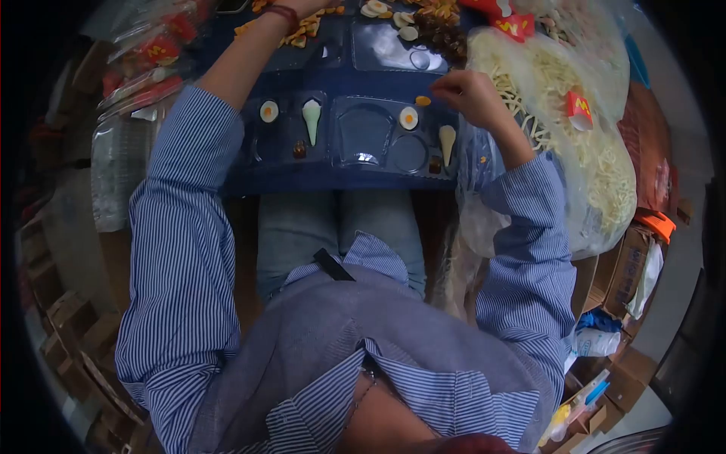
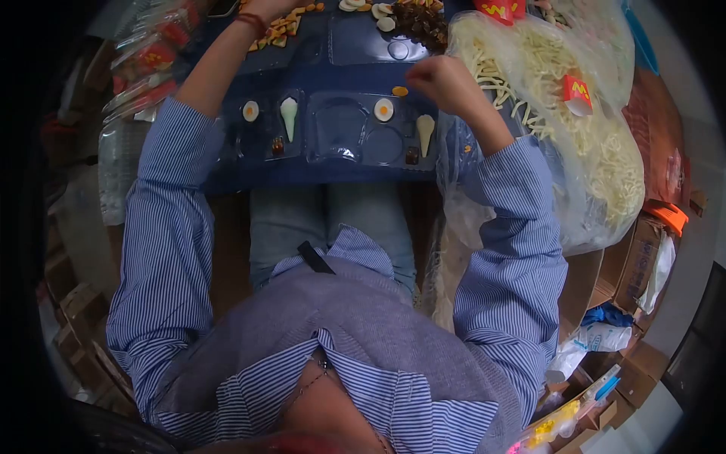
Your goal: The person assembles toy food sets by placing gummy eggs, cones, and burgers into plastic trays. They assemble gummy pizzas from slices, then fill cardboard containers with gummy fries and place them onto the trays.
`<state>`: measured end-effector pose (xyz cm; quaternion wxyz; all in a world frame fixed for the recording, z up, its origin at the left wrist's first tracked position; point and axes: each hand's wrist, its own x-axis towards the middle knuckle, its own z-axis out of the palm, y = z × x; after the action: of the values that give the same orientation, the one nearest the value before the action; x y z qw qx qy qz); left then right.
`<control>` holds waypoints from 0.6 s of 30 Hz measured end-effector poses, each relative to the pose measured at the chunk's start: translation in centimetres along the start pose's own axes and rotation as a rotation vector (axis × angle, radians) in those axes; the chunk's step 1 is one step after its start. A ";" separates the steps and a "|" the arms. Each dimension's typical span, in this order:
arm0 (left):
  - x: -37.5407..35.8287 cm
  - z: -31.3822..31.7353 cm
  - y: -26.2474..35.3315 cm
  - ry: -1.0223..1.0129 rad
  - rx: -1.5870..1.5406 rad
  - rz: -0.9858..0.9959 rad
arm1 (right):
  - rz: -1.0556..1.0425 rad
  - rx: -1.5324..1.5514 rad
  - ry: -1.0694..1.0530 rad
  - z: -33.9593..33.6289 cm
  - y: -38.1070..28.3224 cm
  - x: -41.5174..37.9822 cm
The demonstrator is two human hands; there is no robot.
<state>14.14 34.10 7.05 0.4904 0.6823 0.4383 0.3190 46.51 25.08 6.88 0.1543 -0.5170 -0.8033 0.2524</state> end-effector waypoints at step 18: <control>-16.8 5.8 -1.9 0.598 0.791 0.112 | 0.264 0.608 0.160 -0.3 -4.9 -6.9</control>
<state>11.70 16.77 3.36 0.0291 0.7172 0.6100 0.3357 45.83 17.21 9.98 0.3299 -0.5647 -0.6029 0.4569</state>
